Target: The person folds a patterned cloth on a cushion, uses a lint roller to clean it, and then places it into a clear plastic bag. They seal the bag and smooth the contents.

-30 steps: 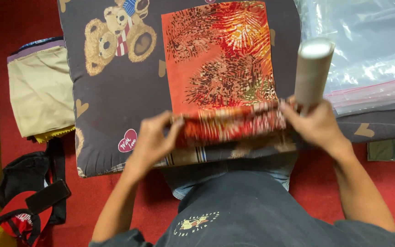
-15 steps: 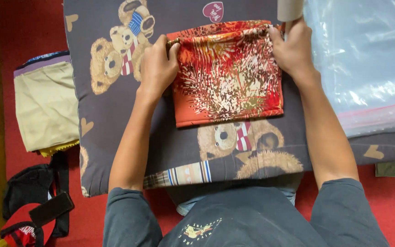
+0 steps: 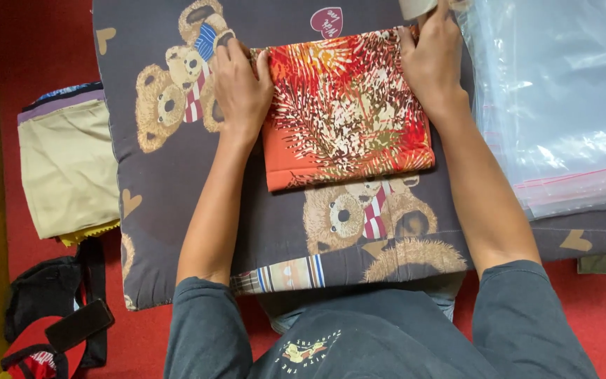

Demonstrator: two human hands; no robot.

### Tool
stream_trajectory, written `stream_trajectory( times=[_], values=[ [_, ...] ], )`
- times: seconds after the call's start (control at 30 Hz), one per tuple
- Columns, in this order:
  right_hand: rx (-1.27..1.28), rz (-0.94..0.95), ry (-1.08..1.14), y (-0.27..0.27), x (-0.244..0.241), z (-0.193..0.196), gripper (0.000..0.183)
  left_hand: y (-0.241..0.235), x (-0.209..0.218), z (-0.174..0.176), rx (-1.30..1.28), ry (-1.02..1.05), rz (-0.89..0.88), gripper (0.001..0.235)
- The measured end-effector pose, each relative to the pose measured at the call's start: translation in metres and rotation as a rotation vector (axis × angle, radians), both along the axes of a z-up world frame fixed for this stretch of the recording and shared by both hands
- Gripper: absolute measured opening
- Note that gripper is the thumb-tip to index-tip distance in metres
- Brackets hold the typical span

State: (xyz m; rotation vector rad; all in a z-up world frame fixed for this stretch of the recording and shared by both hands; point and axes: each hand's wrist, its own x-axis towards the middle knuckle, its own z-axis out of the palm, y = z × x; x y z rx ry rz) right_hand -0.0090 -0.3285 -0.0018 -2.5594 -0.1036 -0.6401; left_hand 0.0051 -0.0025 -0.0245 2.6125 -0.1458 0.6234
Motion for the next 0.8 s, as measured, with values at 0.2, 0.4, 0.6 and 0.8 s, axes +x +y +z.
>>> stream_trajectory(
  times=[0.2, 0.4, 0.6, 0.8],
  values=[
    [-0.132, -0.093, 0.218, -0.006, -0.092, 0.032, 0.031, 0.008, -0.093, 0.057, 0.016, 0.322, -0.058, 0.045],
    [0.027, -0.326, 0.601, 0.035, -0.201, 0.075, 0.037, 0.013, -0.190, 0.066, 0.097, 0.621, -0.048, 0.040],
    [0.192, -0.368, 0.478, 0.040, -0.204, 0.052, 0.036, 0.008, -0.201, 0.064, -0.155, 0.653, 0.040, 0.026],
    [0.367, -0.300, 0.363, 0.011, -0.212, 0.022, 0.030, 0.000, -0.213, 0.067, -0.351, 0.505, 0.068, 0.013]
  ],
)
